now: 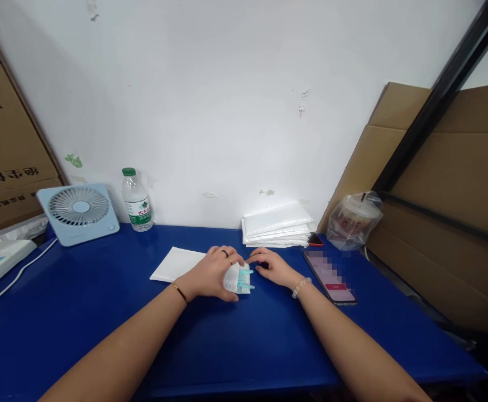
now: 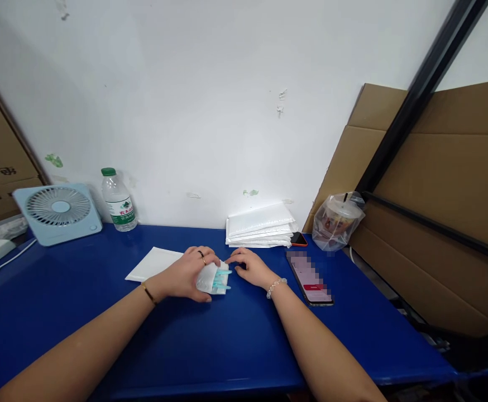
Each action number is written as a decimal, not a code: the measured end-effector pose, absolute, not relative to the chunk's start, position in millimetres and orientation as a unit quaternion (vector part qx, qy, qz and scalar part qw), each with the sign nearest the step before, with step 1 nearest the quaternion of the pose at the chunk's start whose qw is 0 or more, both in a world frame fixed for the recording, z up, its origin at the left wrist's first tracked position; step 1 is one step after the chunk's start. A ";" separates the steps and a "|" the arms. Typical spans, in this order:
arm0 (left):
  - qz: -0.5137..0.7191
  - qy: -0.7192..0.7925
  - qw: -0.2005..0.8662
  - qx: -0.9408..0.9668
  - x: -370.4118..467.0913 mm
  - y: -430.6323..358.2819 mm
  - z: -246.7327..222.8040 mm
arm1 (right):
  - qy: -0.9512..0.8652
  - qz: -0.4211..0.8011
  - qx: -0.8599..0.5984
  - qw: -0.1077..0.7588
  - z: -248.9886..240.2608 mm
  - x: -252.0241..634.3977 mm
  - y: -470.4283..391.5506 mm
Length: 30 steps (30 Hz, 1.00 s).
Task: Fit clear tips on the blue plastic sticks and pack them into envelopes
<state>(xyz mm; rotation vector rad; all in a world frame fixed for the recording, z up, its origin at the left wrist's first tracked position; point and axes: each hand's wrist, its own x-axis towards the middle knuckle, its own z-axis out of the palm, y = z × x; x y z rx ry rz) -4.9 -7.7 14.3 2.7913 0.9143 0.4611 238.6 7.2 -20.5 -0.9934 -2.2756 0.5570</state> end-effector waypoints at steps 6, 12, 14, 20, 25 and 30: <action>0.113 0.263 -0.010 0.958 19.2 -24.7 14.5 | -0.875 0.192 -0.348 0.277 -20.3 228.7 6.8; 0.238 0.322 0.064 0.914 3.7 -23.8 37.8 | -0.834 0.272 -0.348 0.331 -12.7 231.9 1.1; 0.293 0.335 0.089 0.891 -1.8 -24.9 49.3 | -0.810 0.280 -0.358 0.370 -4.1 229.1 -0.5; 0.509 0.350 0.085 0.782 -9.5 -33.4 96.0 | -0.753 0.222 -0.366 0.500 68.2 220.6 -18.1; 0.577 0.385 0.032 0.719 -12.8 -34.1 137.8 | -0.783 0.095 -0.323 0.522 140.9 214.8 -28.1; 0.582 0.398 0.057 0.707 -12.4 -4.4 162.2 | -0.767 0.106 -0.362 0.519 174.1 205.7 -3.2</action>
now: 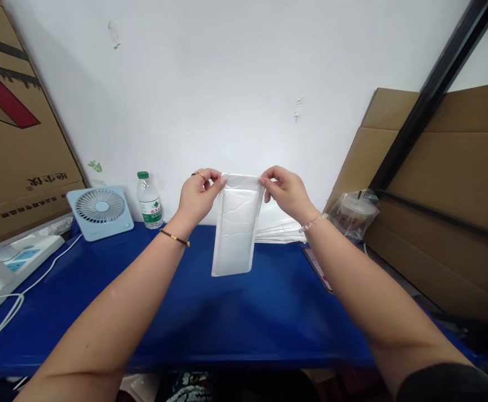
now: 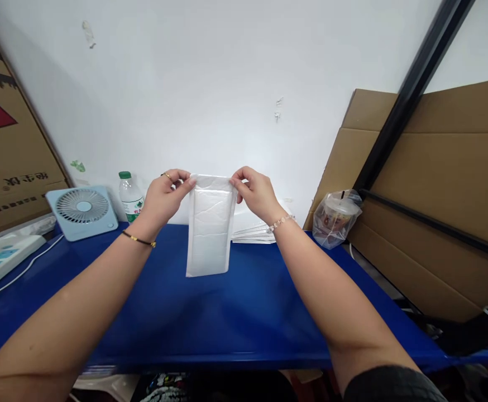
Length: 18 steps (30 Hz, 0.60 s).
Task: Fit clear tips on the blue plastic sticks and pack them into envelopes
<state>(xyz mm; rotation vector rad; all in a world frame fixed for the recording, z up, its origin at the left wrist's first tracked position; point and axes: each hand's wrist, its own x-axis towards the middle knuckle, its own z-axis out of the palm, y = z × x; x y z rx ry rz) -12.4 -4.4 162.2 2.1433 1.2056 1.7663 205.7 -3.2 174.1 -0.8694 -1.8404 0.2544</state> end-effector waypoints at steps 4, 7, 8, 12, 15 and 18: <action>0.597 0.356 0.104 0.711 -14.5 -3.6 171.3 | -0.764 0.117 -0.312 0.553 179.4 198.5 -12.4; 0.592 0.333 0.135 0.721 -21.3 -35.9 158.3 | -0.780 0.080 -0.300 0.543 163.0 199.7 -50.8; 0.577 0.343 0.152 0.725 -24.3 -50.7 147.8 | -0.791 0.071 -0.306 0.525 152.0 201.6 -66.0; 0.451 0.427 0.221 0.752 -35.2 -111.4 80.8 | -0.832 0.122 -0.340 0.422 88.4 211.8 -120.3; 0.362 0.467 0.280 0.756 -38.7 -146.8 26.7 | -0.831 0.205 -0.356 0.375 39.1 214.9 -148.1; 0.310 0.509 0.271 0.756 -38.7 -169.7 -8.5 | -0.822 0.265 -0.388 0.322 3.1 209.4 -163.4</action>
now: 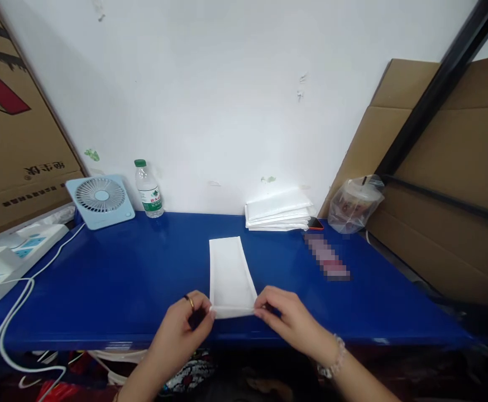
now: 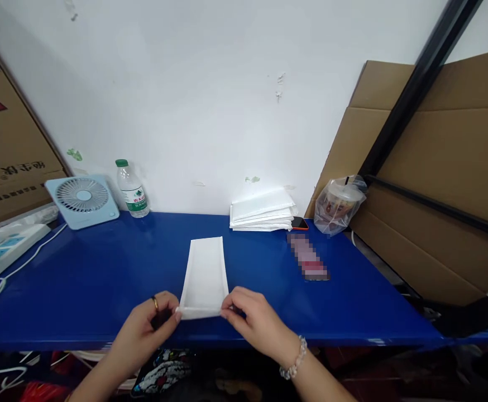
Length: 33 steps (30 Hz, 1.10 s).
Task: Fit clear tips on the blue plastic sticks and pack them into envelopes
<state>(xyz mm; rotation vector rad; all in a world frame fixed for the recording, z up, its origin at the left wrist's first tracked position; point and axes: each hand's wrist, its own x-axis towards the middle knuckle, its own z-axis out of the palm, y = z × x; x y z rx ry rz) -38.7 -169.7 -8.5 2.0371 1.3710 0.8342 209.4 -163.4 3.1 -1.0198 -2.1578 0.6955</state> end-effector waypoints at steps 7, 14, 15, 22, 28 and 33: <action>0.172 0.631 0.133 0.745 -28.2 -180.2 -18.9 | -0.772 0.261 -0.506 0.285 -21.8 188.8 -158.9; 0.224 0.473 0.008 0.852 -23.9 -177.3 -21.2 | -0.805 0.210 -0.492 0.257 -20.5 186.3 -156.1; 0.218 0.441 0.010 0.871 -24.2 -177.5 -22.8 | -0.825 0.178 -0.467 0.263 -21.7 185.9 -158.2; 0.199 0.412 0.010 0.889 -27.5 -169.3 -23.9 | -0.873 0.058 -0.413 0.252 -26.3 182.7 -175.7; 0.215 0.364 -0.091 0.902 -17.0 -152.3 -16.3 | -0.881 -0.032 -0.418 0.219 -20.9 172.1 -168.5; 0.394 0.350 -0.106 0.843 -25.1 -143.8 9.9 | -0.887 -0.017 -0.368 0.279 17.9 176.9 -140.4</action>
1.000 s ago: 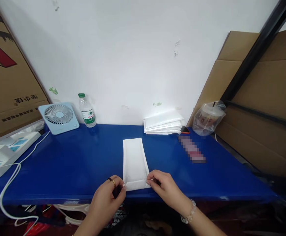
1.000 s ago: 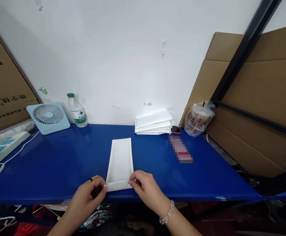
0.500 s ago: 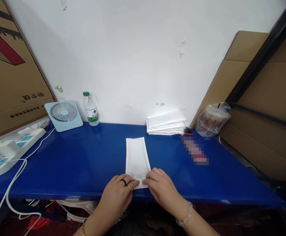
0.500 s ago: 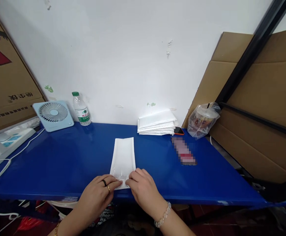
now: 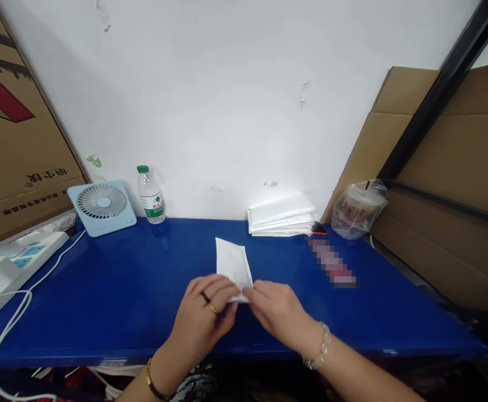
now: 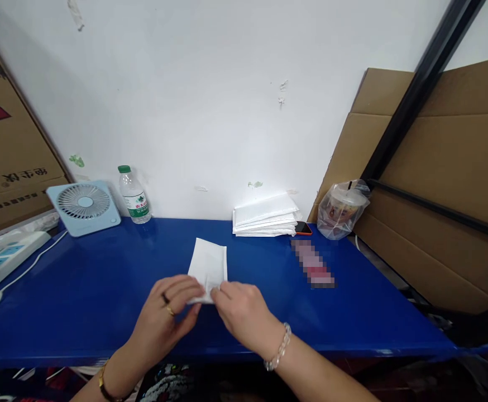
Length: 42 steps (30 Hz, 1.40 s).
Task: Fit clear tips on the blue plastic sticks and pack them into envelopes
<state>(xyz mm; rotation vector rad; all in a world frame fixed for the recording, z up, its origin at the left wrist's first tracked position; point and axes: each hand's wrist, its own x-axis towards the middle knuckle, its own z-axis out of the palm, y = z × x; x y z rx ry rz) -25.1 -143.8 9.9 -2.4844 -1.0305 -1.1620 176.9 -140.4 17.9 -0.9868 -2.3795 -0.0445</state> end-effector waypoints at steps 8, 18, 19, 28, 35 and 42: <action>-0.358 -0.442 0.154 -0.808 -45.0 -89.6 29.2 | -0.505 0.513 -0.430 0.545 31.2 160.2 -32.2; -0.203 -0.524 0.028 -0.827 -60.1 24.4 -21.2 | -0.563 0.423 -0.566 0.429 -5.1 134.5 55.4; -0.208 -0.524 0.019 -0.825 -61.1 34.3 -23.0 | -0.587 0.385 -0.572 0.424 0.5 143.0 57.0; -0.216 -0.567 0.009 -0.795 -66.9 92.3 -38.9 | -0.486 -0.131 -0.774 0.385 47.0 306.5 75.2; -0.237 -0.561 0.001 -0.793 -72.5 89.5 -37.2 | -0.499 -0.124 -0.792 0.330 50.0 338.8 85.0; -0.400 -0.534 -0.296 -0.684 -27.2 46.7 -1.5 | -0.582 -0.035 -0.626 0.518 95.2 273.5 67.0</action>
